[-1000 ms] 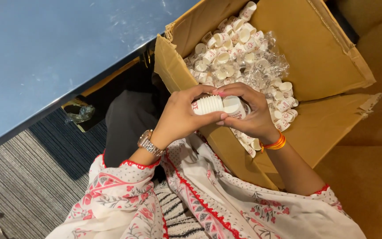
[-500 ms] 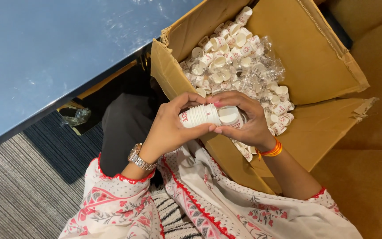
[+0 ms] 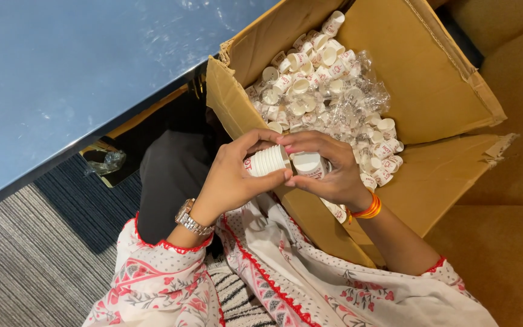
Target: Sort paper cups from a bulk box into smaller stacks and wrap them in plastic.
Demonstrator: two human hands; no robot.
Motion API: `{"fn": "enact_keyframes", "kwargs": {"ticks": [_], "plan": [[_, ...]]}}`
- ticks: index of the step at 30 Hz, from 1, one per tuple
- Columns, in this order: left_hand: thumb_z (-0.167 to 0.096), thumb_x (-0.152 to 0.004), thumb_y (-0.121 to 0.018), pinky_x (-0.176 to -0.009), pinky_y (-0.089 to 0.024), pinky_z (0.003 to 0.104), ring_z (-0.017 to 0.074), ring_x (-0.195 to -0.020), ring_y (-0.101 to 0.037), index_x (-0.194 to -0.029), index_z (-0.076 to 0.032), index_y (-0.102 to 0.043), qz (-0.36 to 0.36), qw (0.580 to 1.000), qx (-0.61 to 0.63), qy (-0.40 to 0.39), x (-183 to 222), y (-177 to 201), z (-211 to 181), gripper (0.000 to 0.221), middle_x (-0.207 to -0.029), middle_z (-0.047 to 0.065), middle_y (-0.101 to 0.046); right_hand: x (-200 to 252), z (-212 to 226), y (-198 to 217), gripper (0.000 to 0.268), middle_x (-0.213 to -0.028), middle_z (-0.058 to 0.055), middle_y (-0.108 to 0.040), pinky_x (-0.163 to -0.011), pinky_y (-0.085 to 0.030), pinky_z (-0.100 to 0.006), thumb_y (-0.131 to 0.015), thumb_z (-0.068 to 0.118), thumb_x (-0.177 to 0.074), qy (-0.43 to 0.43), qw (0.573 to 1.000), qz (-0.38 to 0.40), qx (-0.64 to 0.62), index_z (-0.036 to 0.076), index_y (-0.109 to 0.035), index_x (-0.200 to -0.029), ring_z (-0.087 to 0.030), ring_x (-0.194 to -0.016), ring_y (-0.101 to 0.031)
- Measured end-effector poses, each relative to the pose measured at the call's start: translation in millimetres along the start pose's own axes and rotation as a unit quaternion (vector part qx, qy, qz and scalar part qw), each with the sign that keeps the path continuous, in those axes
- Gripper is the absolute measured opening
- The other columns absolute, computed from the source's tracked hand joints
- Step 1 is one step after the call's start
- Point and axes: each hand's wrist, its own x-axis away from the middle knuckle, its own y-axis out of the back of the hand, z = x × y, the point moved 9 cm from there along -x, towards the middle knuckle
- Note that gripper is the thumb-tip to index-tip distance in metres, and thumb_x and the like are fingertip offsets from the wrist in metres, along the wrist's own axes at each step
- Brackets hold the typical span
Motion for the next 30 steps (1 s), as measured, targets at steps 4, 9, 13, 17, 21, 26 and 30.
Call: {"fn": "enact_keyframes", "kwargs": {"ticks": [4, 9, 13, 17, 21, 26, 30], "plan": [[-0.02, -0.081, -0.084, -0.084, -0.058, 0.026, 0.01, -0.092, -0.074, -0.121, -0.004, -0.068, -0.001, 1.0, -0.012, 0.002, -0.8, 0.2, 1.6, 0.046, -0.102, 0.009, -0.079, 0.5, -0.4, 0.8, 0.052, -0.126, -0.013, -0.056, -0.109, -0.054, -0.038, -0.088, 0.012, -0.083, 0.003, 0.991, -0.062, -0.117, 0.007, -0.047, -0.114, -0.024, -0.123, -0.064], [-0.023, -0.081, -0.086, -0.081, -0.058, 0.026, 0.0095, -0.088, -0.074, -0.119, -0.005, -0.073, 0.014, 1.0, -0.024, 0.007, 1.4, -8.3, 9.1, 0.044, -0.102, 0.007, -0.08, 15.2, -11.3, 8.0, 0.065, -0.113, -0.008, -0.051, -0.1, -0.062, -0.033, -0.094, 0.025, -0.085, 0.015, 0.984, -0.107, -0.145, 0.01, -0.036, -0.11, -0.018, -0.109, -0.07], [-0.027, -0.077, -0.087, -0.078, -0.059, 0.026, 0.0109, -0.084, -0.075, -0.12, -0.006, -0.073, 0.04, 0.998, -0.039, 0.027, 1.3, -16.6, 8.4, 0.049, -0.098, 0.008, -0.08, 37.3, -27.6, 4.4, 0.061, -0.112, -0.008, -0.065, -0.088, -0.061, -0.031, -0.08, 0.049, -0.084, 0.008, 0.992, -0.128, 0.002, 0.009, -0.044, -0.112, -0.018, -0.098, -0.071], [-0.034, -0.077, -0.086, -0.079, -0.058, 0.028, 0.0157, -0.082, -0.077, -0.126, -0.007, -0.069, 0.057, 0.995, -0.071, 0.041, 0.3, -22.6, 6.7, 0.059, -0.095, 0.012, -0.079, 29.7, -31.2, -9.6, 0.072, -0.13, -0.018, -0.047, -0.101, -0.043, -0.037, -0.044, 0.07, -0.1, -0.053, 0.978, -0.167, -0.114, 0.004, -0.043, -0.129, -0.016, -0.107, -0.047], [-0.037, -0.078, -0.085, -0.081, -0.058, 0.03, 0.0194, -0.088, -0.077, -0.141, -0.006, -0.058, 0.034, 0.995, -0.098, -0.015, -2.8, -6.1, -5.4, 0.076, -0.107, 0.016, -0.076, -24.3, 0.6, -14.8, 0.08, -0.158, -0.019, -0.034, -0.122, -0.037, -0.039, -0.029, 0.072, -0.107, -0.043, 0.987, -0.108, -0.107, 0.004, -0.032, -0.148, -0.022, -0.145, -0.039], [-0.03, -0.085, -0.084, -0.087, -0.058, 0.03, 0.0168, -0.098, -0.078, -0.136, -0.006, -0.066, -0.024, 0.992, -0.11, -0.053, -3.1, 29.9, -8.3, 0.059, -0.115, 0.015, -0.078, -70.9, -3.5, -39.8, 0.084, -0.167, -0.015, -0.027, -0.106, -0.045, -0.031, -0.016, 0.071, -0.108, -0.014, 0.993, -0.005, -0.117, 0.004, -0.026, -0.158, -0.023, -0.147, -0.038], [-0.02, -0.085, -0.084, -0.079, -0.056, 0.027, 0.014, -0.088, -0.067, -0.133, -0.006, -0.071, -0.083, 0.995, -0.039, 0.047, 0.6, 70.7, 2.1, 0.051, -0.105, 0.01, -0.077, -99.2, -78.5, -1.9, 0.068, -0.142, -0.012, -0.053, -0.096, -0.051, -0.028, -0.027, 0.06, -0.114, -0.019, 0.989, -0.074, -0.124, 0.004, -0.053, -0.143, -0.015, -0.122, -0.06]]}}
